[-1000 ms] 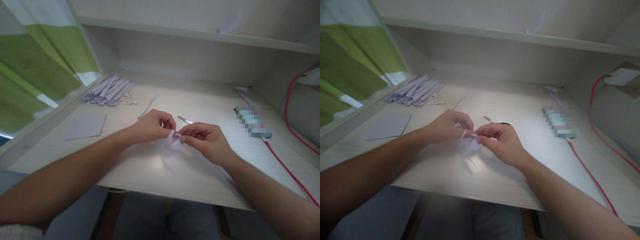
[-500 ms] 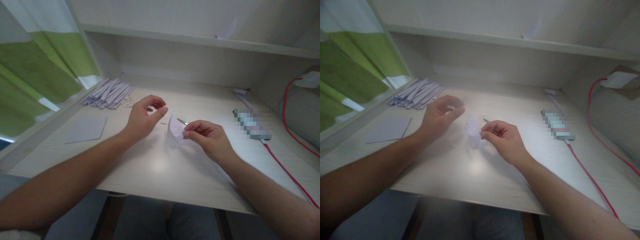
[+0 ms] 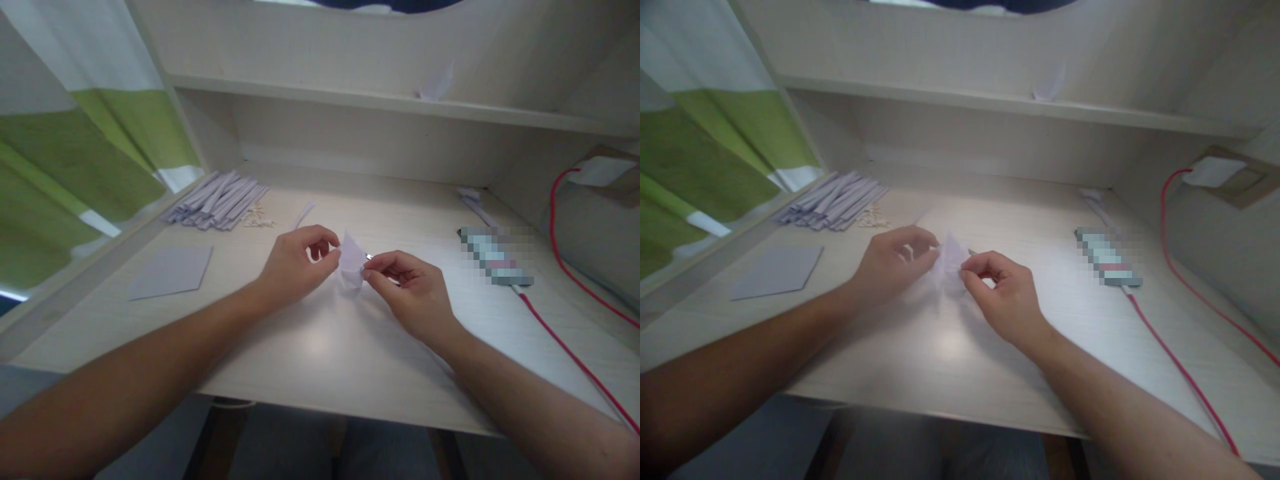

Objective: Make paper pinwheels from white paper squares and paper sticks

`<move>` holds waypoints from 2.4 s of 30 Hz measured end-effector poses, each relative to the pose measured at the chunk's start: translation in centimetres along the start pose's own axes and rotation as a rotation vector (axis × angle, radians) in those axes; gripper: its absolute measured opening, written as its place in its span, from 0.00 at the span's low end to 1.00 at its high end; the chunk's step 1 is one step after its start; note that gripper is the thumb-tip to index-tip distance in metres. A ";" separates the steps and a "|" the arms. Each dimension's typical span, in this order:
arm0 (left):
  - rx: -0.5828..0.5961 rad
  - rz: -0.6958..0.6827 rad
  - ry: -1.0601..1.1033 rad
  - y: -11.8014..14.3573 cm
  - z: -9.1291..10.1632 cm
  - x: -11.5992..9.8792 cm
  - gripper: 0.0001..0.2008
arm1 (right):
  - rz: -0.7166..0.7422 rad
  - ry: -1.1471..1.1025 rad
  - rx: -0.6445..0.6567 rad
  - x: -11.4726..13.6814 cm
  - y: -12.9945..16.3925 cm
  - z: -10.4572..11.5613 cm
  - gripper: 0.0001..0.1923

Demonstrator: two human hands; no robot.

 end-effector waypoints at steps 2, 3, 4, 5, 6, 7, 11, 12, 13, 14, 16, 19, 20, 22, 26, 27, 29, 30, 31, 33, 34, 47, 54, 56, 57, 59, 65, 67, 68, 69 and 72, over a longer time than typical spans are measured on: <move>0.019 -0.025 0.013 0.0 0.0 -0.2 0.03 | -0.007 -0.007 0.000 0.0 0.0 0.0 0.02; 0.029 -0.033 0.024 0.0 0.1 -0.3 0.04 | -0.019 -0.024 0.002 0.0 -0.1 0.0 0.02; 0.039 -0.044 0.035 0.0 0.1 -0.4 0.05 | -0.033 -0.042 0.005 0.0 -0.1 0.1 0.03; 0.054 -0.061 0.044 0.0 0.2 -0.5 0.06 | -0.049 -0.058 0.006 -0.1 -0.2 0.1 0.04; 0.072 -0.088 0.053 0.0 0.2 -0.5 0.06 | -0.064 -0.074 0.009 -0.2 -0.3 0.2 0.04; 0.093 -0.120 0.062 0.0 0.2 -0.5 0.06 | -0.079 -0.087 0.012 -0.2 -0.4 0.3 0.05; 0.171 -0.234 0.082 0.0 0.2 -0.3 0.04 | -0.101 -0.112 0.022 -0.3 -0.5 0.6 0.06; 0.185 -0.244 0.086 0.0 0.2 -0.2 0.04 | -0.093 -0.109 0.025 -0.3 -0.5 0.6 0.05; 0.198 -0.248 0.091 0.0 0.2 -0.2 0.03 | -0.081 -0.108 0.030 -0.3 -0.5 0.7 0.05; 0.206 -0.245 0.098 -0.1 0.2 -0.2 0.03 | -0.068 -0.108 0.037 -0.2 -0.4 0.7 0.05; 0.219 -0.222 0.118 -0.1 0.3 -0.2 0.03 | -0.045 -0.110 0.062 -0.2 -0.4 0.7 0.04; 0.244 -0.175 0.155 -0.1 0.3 -0.4 0.03 | -0.032 -0.115 0.095 0.0 -0.3 0.8 0.03; 0.252 -0.162 0.164 -0.1 0.3 -0.5 0.03 | -0.034 -0.117 0.104 0.1 -0.3 0.8 0.03; 0.263 -0.138 0.176 -0.1 0.4 -0.5 0.02 | -0.036 -0.123 0.116 0.2 -0.2 0.8 0.03; 0.279 -0.094 0.206 -0.2 0.4 -0.6 0.03 | -0.027 -0.123 0.132 0.4 -0.2 0.9 0.03; 0.285 -0.084 0.217 -0.2 0.4 -0.6 0.03 | -0.023 -0.119 0.138 0.5 -0.2 0.9 0.03; 0.295 -0.061 0.242 -0.2 0.4 -0.7 0.03 | -0.015 -0.112 0.146 0.5 -0.1 0.9 0.03; 0.298 -0.050 0.253 -0.3 0.4 -0.7 0.03 | -0.011 -0.110 0.148 0.5 -0.1 0.9 0.03; 0.300 -0.039 0.261 -0.3 0.4 -0.8 0.03 | -0.008 -0.110 0.149 0.5 -0.1 1.0 0.03; 0.305 -0.022 0.267 -0.3 0.4 -1.0 0.04 | -0.007 -0.118 0.150 0.5 0.0 1.0 0.03; 0.310 -0.017 0.265 -0.3 0.4 -1.1 0.04 | -0.008 -0.120 0.152 0.6 0.1 1.0 0.02; 0.369 -0.003 0.259 -0.3 0.5 -1.5 0.03 | 0.021 -0.126 0.221 0.7 0.3 0.9 0.02; 0.377 0.107 0.267 -0.2 0.5 -1.9 0.03 | -0.006 -0.168 0.250 1.0 0.2 1.0 0.02; 0.385 0.177 0.333 -0.1 0.4 -2.0 0.04 | -0.041 -0.203 0.257 0.9 0.0 1.0 0.03; 0.386 0.205 0.393 -0.1 0.3 -2.0 0.05 | -0.055 -0.223 0.257 0.8 0.0 0.9 0.04; 0.371 0.235 0.526 -0.2 0.2 -1.9 0.06 | -0.076 -0.283 0.254 0.6 -0.3 0.9 0.04; 0.244 0.187 0.660 -0.3 0.2 -1.4 0.06 | -0.226 -0.537 0.215 0.5 -0.8 0.8 0.07; 0.214 0.107 0.565 -0.2 0.4 -1.5 0.07 | -0.267 -0.602 0.198 0.7 -1.0 0.9 0.06; 0.208 0.066 0.496 -0.2 0.4 -1.7 0.06 | -0.281 -0.624 0.191 0.8 -1.0 1.0 0.06; 0.208 0.031 0.432 -0.1 0.5 -1.8 0.05 | -0.292 -0.640 0.185 0.9 -1.0 1.1 0.06; 0.206 -0.021 0.333 0.1 0.6 -2.2 0.02 | -0.318 -0.672 0.177 1.0 -1.0 1.3 0.05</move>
Point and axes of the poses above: each hand's wrist, its own y-axis away from the middle knuckle, its own z-axis out of the back of the hand, x = y × z, the point moved 1 cm from there along -y, towards the middle knuckle, and after that the axes turned 9 degrees about y, right-handed, at the moved point
